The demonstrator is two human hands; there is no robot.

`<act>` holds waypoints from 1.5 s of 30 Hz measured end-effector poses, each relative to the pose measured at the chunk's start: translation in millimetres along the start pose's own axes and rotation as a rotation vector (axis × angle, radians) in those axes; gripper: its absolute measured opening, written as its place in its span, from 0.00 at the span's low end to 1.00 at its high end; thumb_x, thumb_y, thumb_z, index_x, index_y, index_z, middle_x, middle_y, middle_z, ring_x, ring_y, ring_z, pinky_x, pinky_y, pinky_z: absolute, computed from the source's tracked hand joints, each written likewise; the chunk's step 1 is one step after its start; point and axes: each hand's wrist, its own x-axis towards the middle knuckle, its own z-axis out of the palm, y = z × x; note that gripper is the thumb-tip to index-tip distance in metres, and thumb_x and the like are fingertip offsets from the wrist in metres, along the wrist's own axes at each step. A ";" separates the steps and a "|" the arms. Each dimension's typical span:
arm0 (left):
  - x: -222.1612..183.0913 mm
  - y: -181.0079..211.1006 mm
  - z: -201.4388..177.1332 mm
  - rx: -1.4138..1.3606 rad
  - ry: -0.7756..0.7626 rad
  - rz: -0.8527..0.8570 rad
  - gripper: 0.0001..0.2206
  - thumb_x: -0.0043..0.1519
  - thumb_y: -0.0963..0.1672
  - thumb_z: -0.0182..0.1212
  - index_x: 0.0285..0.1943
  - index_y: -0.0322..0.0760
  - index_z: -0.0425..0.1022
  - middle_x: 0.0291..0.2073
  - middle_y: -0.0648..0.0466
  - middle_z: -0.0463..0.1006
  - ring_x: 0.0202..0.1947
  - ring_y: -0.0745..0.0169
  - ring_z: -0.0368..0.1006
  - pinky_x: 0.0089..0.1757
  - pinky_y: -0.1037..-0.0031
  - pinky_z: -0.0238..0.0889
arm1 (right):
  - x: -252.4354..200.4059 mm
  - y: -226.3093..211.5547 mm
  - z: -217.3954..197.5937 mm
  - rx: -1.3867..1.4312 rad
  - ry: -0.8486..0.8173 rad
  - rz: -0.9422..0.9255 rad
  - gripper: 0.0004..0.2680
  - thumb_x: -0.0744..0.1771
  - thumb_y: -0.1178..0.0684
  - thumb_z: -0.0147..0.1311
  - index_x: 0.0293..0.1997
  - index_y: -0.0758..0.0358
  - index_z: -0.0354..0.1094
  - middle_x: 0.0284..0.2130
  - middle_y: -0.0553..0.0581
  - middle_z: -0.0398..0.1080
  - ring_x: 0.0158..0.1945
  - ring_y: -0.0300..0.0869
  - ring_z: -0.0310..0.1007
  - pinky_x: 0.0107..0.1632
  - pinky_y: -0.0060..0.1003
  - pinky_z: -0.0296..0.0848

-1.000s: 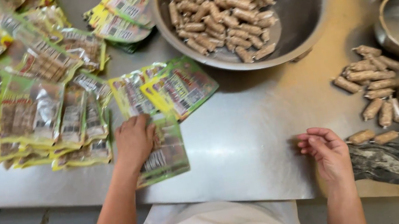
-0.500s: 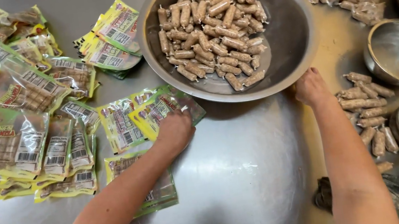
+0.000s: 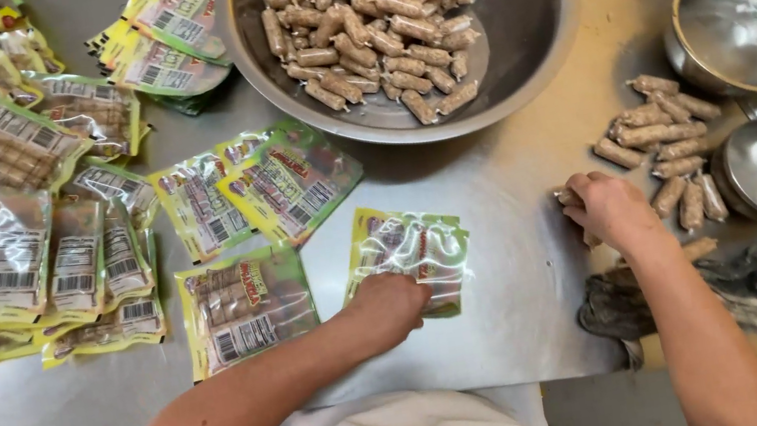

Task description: The person puts several meat sticks into plastic packaging by hand.

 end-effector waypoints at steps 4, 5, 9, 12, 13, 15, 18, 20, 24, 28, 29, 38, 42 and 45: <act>-5.1 29.4 -37.3 -0.055 -0.062 0.001 0.20 0.50 0.54 0.75 0.41 0.38 0.82 0.34 0.44 0.82 0.41 0.38 0.82 0.41 0.47 0.77 | -43.2 -16.0 -11.2 0.558 0.256 -0.035 0.14 0.63 0.52 0.70 0.51 0.57 0.75 0.37 0.61 0.78 0.40 0.54 0.82 0.39 0.46 0.81; 3.4 33.4 -29.8 -0.099 0.020 -0.023 0.16 0.55 0.52 0.71 0.40 0.36 0.81 0.33 0.42 0.82 0.40 0.37 0.82 0.41 0.46 0.76 | -55.3 -30.5 -14.9 0.951 0.222 -0.073 0.14 0.63 0.56 0.69 0.51 0.60 0.72 0.36 0.57 0.75 0.35 0.45 0.77 0.30 0.37 0.79; 24.2 43.2 -5.7 -0.107 0.213 -0.142 0.17 0.56 0.49 0.73 0.43 0.32 0.77 0.33 0.42 0.78 0.39 0.38 0.81 0.39 0.49 0.77 | -80.5 -88.5 10.3 1.502 0.083 -0.144 0.15 0.61 0.63 0.70 0.50 0.66 0.73 0.34 0.52 0.71 0.32 0.34 0.72 0.28 0.30 0.80; 22.5 45.6 3.1 -0.144 0.222 -0.160 0.16 0.58 0.47 0.72 0.44 0.31 0.75 0.35 0.43 0.76 0.41 0.38 0.80 0.40 0.48 0.76 | -88.5 -94.4 51.7 1.640 0.050 0.008 0.14 0.62 0.67 0.66 0.52 0.69 0.72 0.36 0.59 0.74 0.35 0.39 0.76 0.32 0.34 0.83; 23.7 43.9 7.4 -0.147 0.216 -0.157 0.16 0.58 0.47 0.72 0.44 0.31 0.75 0.35 0.43 0.76 0.41 0.38 0.80 0.40 0.48 0.76 | -94.8 -92.5 58.6 1.641 0.048 0.017 0.14 0.62 0.67 0.66 0.52 0.69 0.72 0.36 0.59 0.74 0.35 0.39 0.76 0.32 0.34 0.83; 25.3 38.7 14.3 -0.149 0.240 -0.185 0.13 0.60 0.46 0.69 0.44 0.31 0.76 0.35 0.44 0.77 0.41 0.39 0.80 0.41 0.50 0.76 | -103.7 -90.2 70.2 1.545 0.164 0.012 0.12 0.63 0.66 0.65 0.50 0.71 0.71 0.37 0.65 0.77 0.35 0.43 0.77 0.35 0.35 0.83; 24.7 36.7 13.3 -0.174 0.283 -0.193 0.08 0.61 0.45 0.66 0.40 0.35 0.77 0.33 0.46 0.78 0.38 0.42 0.81 0.40 0.53 0.77 | -120.1 -98.4 52.2 1.510 0.336 -0.180 0.09 0.63 0.67 0.65 0.38 0.67 0.65 0.42 0.68 0.79 0.45 0.45 0.79 0.47 0.37 0.78; 27.2 29.0 18.6 -0.214 0.293 -0.195 0.06 0.61 0.44 0.65 0.39 0.36 0.77 0.31 0.48 0.78 0.37 0.43 0.81 0.39 0.55 0.76 | -131.3 -104.6 36.8 1.471 0.360 -0.277 0.09 0.63 0.67 0.64 0.39 0.66 0.65 0.43 0.66 0.79 0.48 0.46 0.79 0.51 0.38 0.76; 26.5 16.2 23.6 -0.451 0.369 -0.214 0.05 0.59 0.44 0.63 0.36 0.39 0.76 0.28 0.47 0.77 0.35 0.39 0.80 0.37 0.55 0.75 | -138.0 -118.6 24.8 0.959 0.384 -0.550 0.06 0.62 0.63 0.63 0.33 0.57 0.70 0.46 0.54 0.80 0.52 0.51 0.77 0.55 0.45 0.73; 22.6 3.7 29.6 -0.573 0.436 -0.208 0.05 0.56 0.44 0.65 0.34 0.39 0.75 0.27 0.45 0.76 0.35 0.34 0.79 0.38 0.54 0.73 | -143.8 -134.0 26.1 0.725 0.492 -0.697 0.06 0.66 0.60 0.60 0.31 0.57 0.67 0.40 0.54 0.78 0.43 0.50 0.79 0.45 0.42 0.78; 21.2 3.8 28.2 -0.628 0.460 -0.212 0.05 0.55 0.43 0.66 0.33 0.40 0.75 0.27 0.45 0.75 0.34 0.37 0.79 0.38 0.56 0.73 | -141.4 -131.3 40.0 0.809 0.472 -0.625 0.06 0.64 0.60 0.63 0.32 0.56 0.67 0.37 0.54 0.78 0.40 0.50 0.79 0.43 0.42 0.78; 18.6 3.1 26.9 -0.656 0.515 -0.148 0.04 0.55 0.43 0.66 0.33 0.42 0.74 0.27 0.48 0.75 0.33 0.40 0.78 0.38 0.57 0.72 | -128.2 -131.5 56.8 1.741 0.360 -0.043 0.16 0.62 0.65 0.66 0.49 0.60 0.62 0.39 0.56 0.77 0.38 0.37 0.76 0.41 0.30 0.77; 12.7 10.5 17.2 -0.621 0.540 -0.111 0.04 0.57 0.43 0.65 0.33 0.44 0.73 0.29 0.50 0.77 0.34 0.42 0.78 0.39 0.58 0.72 | -132.7 -166.5 44.9 1.343 0.488 0.068 0.12 0.62 0.62 0.69 0.49 0.58 0.75 0.36 0.61 0.79 0.38 0.40 0.76 0.41 0.35 0.77; 7.8 14.9 4.4 -0.556 0.724 0.020 0.05 0.57 0.43 0.65 0.32 0.42 0.72 0.34 0.47 0.79 0.41 0.36 0.78 0.43 0.53 0.71 | -137.8 -182.8 39.2 1.537 0.311 0.101 0.14 0.62 0.64 0.68 0.52 0.63 0.77 0.37 0.62 0.81 0.37 0.37 0.78 0.43 0.33 0.81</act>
